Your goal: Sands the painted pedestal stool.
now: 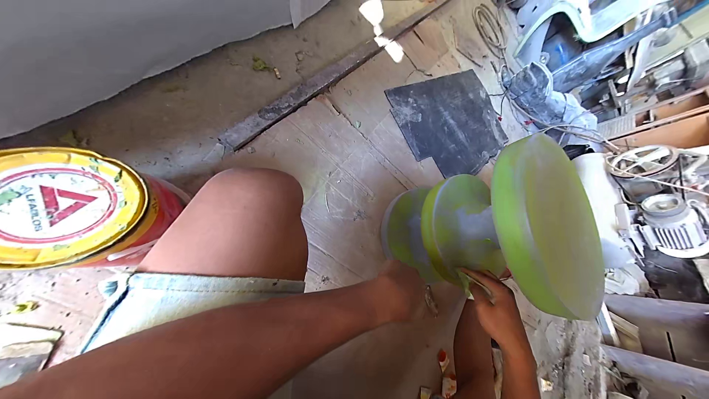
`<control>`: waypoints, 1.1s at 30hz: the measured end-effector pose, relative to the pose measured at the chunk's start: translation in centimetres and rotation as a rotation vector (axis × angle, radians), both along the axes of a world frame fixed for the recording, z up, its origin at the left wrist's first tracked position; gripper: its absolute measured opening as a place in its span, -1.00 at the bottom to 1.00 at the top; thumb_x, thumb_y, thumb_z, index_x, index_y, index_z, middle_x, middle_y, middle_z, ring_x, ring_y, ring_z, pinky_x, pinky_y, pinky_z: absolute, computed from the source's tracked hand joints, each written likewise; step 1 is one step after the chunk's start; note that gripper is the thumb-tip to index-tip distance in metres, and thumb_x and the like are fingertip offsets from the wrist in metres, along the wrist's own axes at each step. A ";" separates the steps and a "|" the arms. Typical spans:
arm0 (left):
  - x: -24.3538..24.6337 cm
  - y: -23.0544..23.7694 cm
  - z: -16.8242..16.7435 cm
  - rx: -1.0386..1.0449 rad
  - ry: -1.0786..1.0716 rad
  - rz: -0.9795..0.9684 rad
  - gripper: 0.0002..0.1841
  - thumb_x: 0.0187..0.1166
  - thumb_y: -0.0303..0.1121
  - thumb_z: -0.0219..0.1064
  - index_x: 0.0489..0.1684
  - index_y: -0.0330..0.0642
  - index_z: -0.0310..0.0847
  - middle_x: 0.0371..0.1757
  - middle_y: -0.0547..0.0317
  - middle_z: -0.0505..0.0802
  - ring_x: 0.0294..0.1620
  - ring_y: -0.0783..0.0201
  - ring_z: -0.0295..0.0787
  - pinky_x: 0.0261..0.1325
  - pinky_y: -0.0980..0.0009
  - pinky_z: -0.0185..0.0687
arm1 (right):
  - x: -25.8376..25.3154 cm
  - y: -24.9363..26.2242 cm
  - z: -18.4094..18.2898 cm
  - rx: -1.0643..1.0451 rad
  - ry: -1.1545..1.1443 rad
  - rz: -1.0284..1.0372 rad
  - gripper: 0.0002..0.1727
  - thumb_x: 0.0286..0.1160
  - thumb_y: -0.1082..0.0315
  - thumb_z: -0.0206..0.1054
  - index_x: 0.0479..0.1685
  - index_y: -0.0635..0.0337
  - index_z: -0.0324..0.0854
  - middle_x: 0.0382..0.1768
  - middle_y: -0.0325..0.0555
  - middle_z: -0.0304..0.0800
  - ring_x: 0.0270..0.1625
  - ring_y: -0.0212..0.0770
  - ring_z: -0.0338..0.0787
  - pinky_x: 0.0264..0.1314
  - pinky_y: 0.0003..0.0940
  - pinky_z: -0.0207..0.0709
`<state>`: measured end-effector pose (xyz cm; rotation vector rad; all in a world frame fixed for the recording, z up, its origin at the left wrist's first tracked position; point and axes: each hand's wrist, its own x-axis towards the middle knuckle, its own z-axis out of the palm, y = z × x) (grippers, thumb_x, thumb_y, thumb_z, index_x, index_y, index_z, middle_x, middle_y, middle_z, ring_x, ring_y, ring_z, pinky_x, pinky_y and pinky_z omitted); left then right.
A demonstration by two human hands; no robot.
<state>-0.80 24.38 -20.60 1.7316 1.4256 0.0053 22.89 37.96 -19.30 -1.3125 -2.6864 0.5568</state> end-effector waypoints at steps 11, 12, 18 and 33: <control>-2.2 3.7 -1.4 0.534 0.068 0.248 -0.38 0.30 -0.37 0.57 0.47 -0.03 0.58 0.63 0.08 0.50 0.42 -0.14 0.53 0.12 0.00 0.72 | 0.9 -10.0 -3.8 -0.957 1.955 -0.343 -0.57 0.41 0.15 0.40 0.19 0.19 0.73 0.09 0.07 0.85 0.05 -0.04 0.90 0.13 -0.08 0.79; -2.1 3.8 -1.5 0.532 0.078 0.229 -0.34 0.29 -0.37 0.57 0.52 -0.01 0.56 0.67 0.10 0.48 0.44 -0.15 0.51 0.15 -0.01 0.70 | 0.4 -10.0 -3.3 -0.984 1.992 -0.292 -0.56 0.41 0.17 0.40 0.20 0.25 0.73 0.12 0.09 0.85 0.05 -0.04 0.90 0.15 -0.10 0.78; -1.2 4.1 -2.2 0.528 0.139 0.165 -0.26 0.29 -0.38 0.55 0.62 0.02 0.46 0.73 0.16 0.46 0.48 -0.12 0.49 0.19 0.02 0.64 | -0.8 -9.6 -1.5 -1.053 2.097 -0.125 -0.44 0.46 0.21 0.35 0.45 0.27 0.58 0.28 0.10 0.76 0.09 -0.07 0.88 0.22 -0.19 0.75; 3.7 4.9 -0.3 0.432 0.055 0.091 0.04 0.04 -0.47 0.65 0.76 -0.25 0.22 0.73 -0.13 0.41 0.64 -0.21 0.36 0.42 -0.06 0.53 | 4.3 -4.9 0.9 -0.918 2.169 -0.073 -0.75 0.31 0.25 0.44 -0.15 0.24 0.78 0.64 0.24 0.43 0.06 -0.06 0.83 0.11 -0.33 0.68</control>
